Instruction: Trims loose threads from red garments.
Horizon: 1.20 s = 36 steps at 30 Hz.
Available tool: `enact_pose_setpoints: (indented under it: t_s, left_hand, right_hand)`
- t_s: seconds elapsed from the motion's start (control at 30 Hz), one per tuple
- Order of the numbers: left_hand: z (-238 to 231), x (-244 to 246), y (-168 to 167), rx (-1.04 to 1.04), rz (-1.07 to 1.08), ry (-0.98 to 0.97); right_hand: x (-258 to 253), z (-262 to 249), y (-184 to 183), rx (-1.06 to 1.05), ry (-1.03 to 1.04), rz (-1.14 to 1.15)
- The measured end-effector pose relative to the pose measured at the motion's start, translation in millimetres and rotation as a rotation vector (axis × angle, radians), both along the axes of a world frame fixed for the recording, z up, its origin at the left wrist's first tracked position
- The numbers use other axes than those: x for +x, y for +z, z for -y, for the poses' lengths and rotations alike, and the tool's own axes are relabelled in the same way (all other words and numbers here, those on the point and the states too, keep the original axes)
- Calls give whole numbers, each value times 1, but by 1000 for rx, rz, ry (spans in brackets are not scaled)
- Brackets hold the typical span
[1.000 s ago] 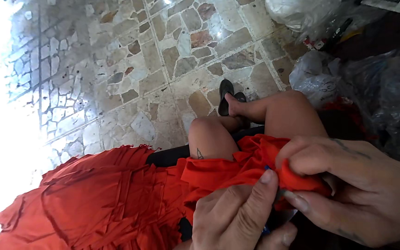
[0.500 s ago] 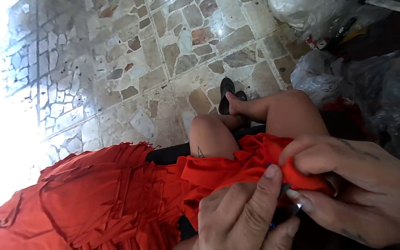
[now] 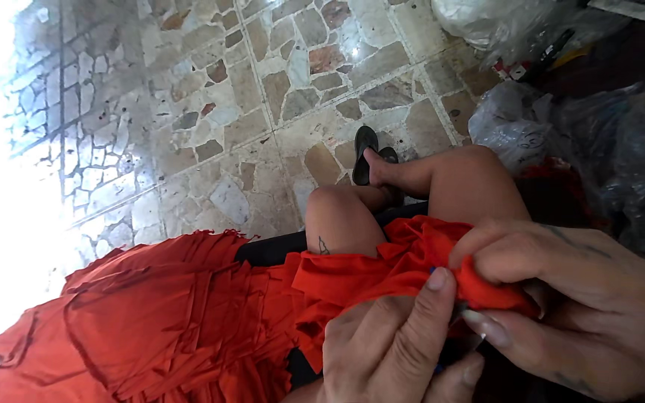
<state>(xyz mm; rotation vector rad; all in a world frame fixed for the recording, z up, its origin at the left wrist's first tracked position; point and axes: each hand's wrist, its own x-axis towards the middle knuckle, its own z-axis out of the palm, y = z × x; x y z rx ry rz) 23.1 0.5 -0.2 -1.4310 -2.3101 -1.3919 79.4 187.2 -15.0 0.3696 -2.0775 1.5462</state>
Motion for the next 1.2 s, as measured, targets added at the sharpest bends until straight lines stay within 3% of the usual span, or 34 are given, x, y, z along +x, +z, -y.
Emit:
enact_pose_setpoints:
  t_s: [0.8, 1.2]
  left_hand:
    - [-8, 5, -5, 56, 5, 29]
    - [-3, -4, -1, 14, -94, 102]
  right_hand:
    - [1, 2, 1, -20, -6, -7]
    - [6, -5, 3, 184, -55, -24]
